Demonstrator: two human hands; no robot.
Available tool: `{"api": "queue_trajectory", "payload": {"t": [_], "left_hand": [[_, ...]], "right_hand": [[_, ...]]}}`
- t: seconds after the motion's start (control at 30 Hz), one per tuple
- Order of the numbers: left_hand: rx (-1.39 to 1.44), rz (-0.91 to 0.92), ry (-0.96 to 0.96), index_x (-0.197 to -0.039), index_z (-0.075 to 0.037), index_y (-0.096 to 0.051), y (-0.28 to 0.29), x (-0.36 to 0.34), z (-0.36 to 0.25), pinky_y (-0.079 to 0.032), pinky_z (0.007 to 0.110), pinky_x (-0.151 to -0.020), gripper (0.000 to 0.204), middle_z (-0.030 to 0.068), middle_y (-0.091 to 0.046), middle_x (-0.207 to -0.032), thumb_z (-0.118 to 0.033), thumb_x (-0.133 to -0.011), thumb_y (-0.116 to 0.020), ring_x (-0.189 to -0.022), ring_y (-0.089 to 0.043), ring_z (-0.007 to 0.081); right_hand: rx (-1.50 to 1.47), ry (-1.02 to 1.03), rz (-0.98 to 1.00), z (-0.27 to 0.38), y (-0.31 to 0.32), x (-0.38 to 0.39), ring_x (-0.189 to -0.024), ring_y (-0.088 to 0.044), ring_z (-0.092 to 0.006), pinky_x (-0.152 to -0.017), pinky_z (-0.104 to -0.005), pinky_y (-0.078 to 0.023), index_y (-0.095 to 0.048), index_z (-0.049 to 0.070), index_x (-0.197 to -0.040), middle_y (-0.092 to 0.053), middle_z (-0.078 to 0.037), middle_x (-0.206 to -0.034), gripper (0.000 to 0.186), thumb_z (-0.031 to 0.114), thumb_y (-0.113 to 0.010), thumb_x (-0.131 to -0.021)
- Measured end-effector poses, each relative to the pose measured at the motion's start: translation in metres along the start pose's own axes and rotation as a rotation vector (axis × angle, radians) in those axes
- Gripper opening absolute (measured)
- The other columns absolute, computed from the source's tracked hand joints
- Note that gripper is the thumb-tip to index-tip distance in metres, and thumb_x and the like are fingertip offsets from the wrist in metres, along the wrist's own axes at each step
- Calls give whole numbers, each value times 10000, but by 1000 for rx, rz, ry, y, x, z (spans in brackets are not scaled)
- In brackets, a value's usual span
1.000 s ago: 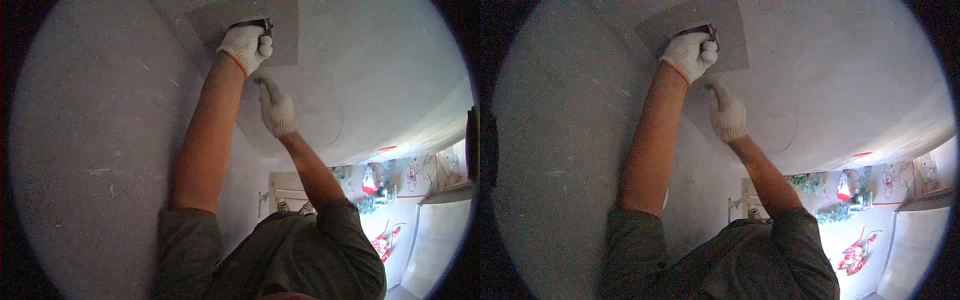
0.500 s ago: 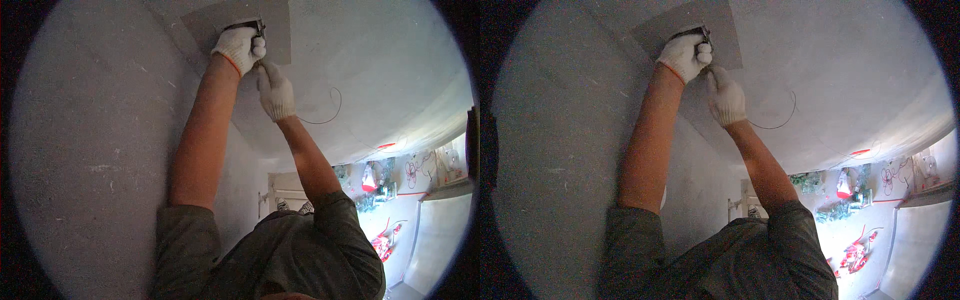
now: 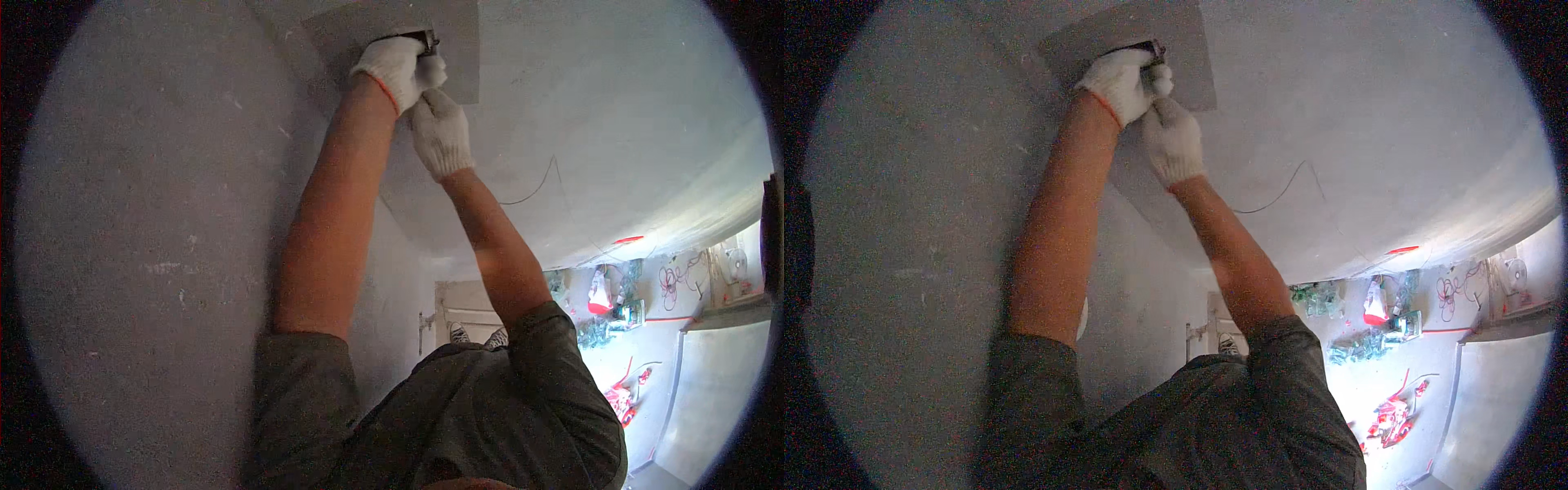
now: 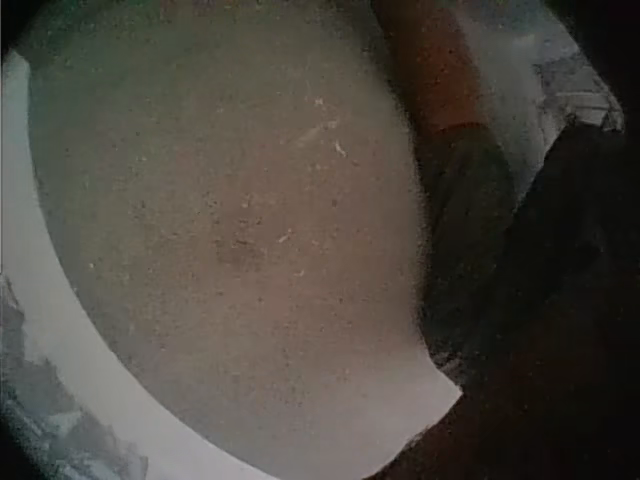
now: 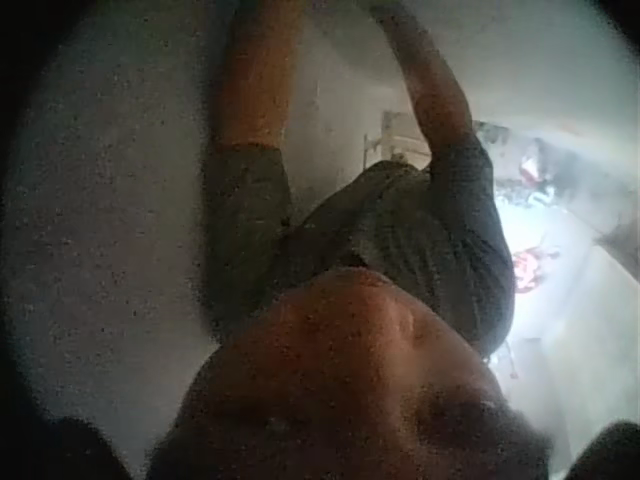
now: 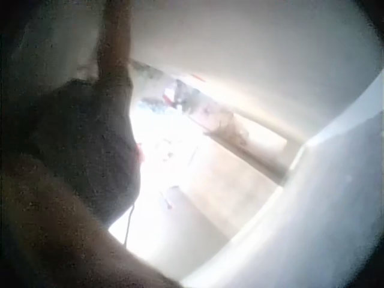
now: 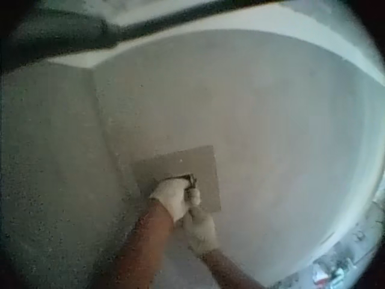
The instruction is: The person stands on a wooden ladder, feeds a wire into a ceiling opening, and presses an electrical box into the ceiling hole by hand.
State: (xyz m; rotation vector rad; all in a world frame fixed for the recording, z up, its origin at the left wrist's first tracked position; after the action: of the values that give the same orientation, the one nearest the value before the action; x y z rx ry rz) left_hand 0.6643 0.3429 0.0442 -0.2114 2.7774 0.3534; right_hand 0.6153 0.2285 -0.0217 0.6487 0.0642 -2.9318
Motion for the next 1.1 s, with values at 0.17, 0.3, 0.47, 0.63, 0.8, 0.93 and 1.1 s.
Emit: {"api": "queue_trajectory", "payload": {"t": [0.17,0.3,0.47,0.63,0.8,0.93,1.1], "left_hand": [[215,-303,346,-949,-4,-576,-61,27,-38,-551,329,-574,165,108,-617,-788,-127,-942,-466,-592,-628,211],[183,-407,183,-1156,-1,-521,-56,30,-31,-534,388,-805,273,176,-665,-921,-156,-949,-434,-940,-665,256],[-236,-373,130,-1089,-3,-545,-49,18,-12,-528,353,-664,226,161,-642,-883,-127,-922,-454,-813,-639,235],[302,-199,327,-921,-3,-576,-19,10,-3,-458,311,-480,145,117,-591,-793,-55,-878,-448,-601,-552,197],[518,-29,245,-780,-68,-422,-22,11,-6,-357,302,-425,122,47,-436,-675,-5,-881,-447,-533,-453,164],[717,-29,455,-746,-43,-470,-35,21,-21,-369,284,-480,99,58,-450,-686,-3,-835,-454,-599,-447,159],[-128,296,-77,-765,-68,-480,-15,22,-34,-388,297,-481,119,18,-444,-675,8,-857,-480,-578,-438,125]], "right_hand": [[85,39,-55,-21,38,49,-663,-550,-180,-665,-328,-469,-621,-15,-1093,-581,-106,-723,315,246,-508,-956],[108,-50,-121,-15,27,51,-662,-550,-158,-659,-312,-467,-628,-7,-1089,-586,-98,-727,292,226,-510,-957],[59,44,-133,-10,36,61,-647,-506,-106,-633,-274,-452,-638,9,-1102,-561,-74,-712,264,183,-497,-963],[-27,3,-15,-23,25,64,-639,-491,-99,-626,-270,-451,-629,21,-1117,-532,-59,-708,256,171,-493,-961],[54,-66,21,-31,1,60,-1032,-609,-400,-835,-389,-486,-601,44,-1142,-650,-215,-1039,247,147,-489,-947],[-49,-98,-98,-36,-6,53,-1047,-594,-408,-844,-405,-481,-593,26,-1133,-637,-244,-1045,252,149,-483,-943],[-17,41,-183,8,-18,33,-776,-640,-210,-721,-365,-482,-613,-5,-1071,-658,-185,-877,253,142,-456,-939]]}}
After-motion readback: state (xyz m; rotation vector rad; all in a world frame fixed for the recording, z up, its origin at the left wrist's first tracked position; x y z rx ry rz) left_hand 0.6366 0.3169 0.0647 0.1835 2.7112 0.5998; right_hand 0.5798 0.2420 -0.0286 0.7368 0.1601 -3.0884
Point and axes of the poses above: each hand's wrist, its own x-axis away from the middle knuckle, its own y-axis out of the back of the hand, z = x × y, the point moved 3 cm from there along -x, towards the middle knuckle
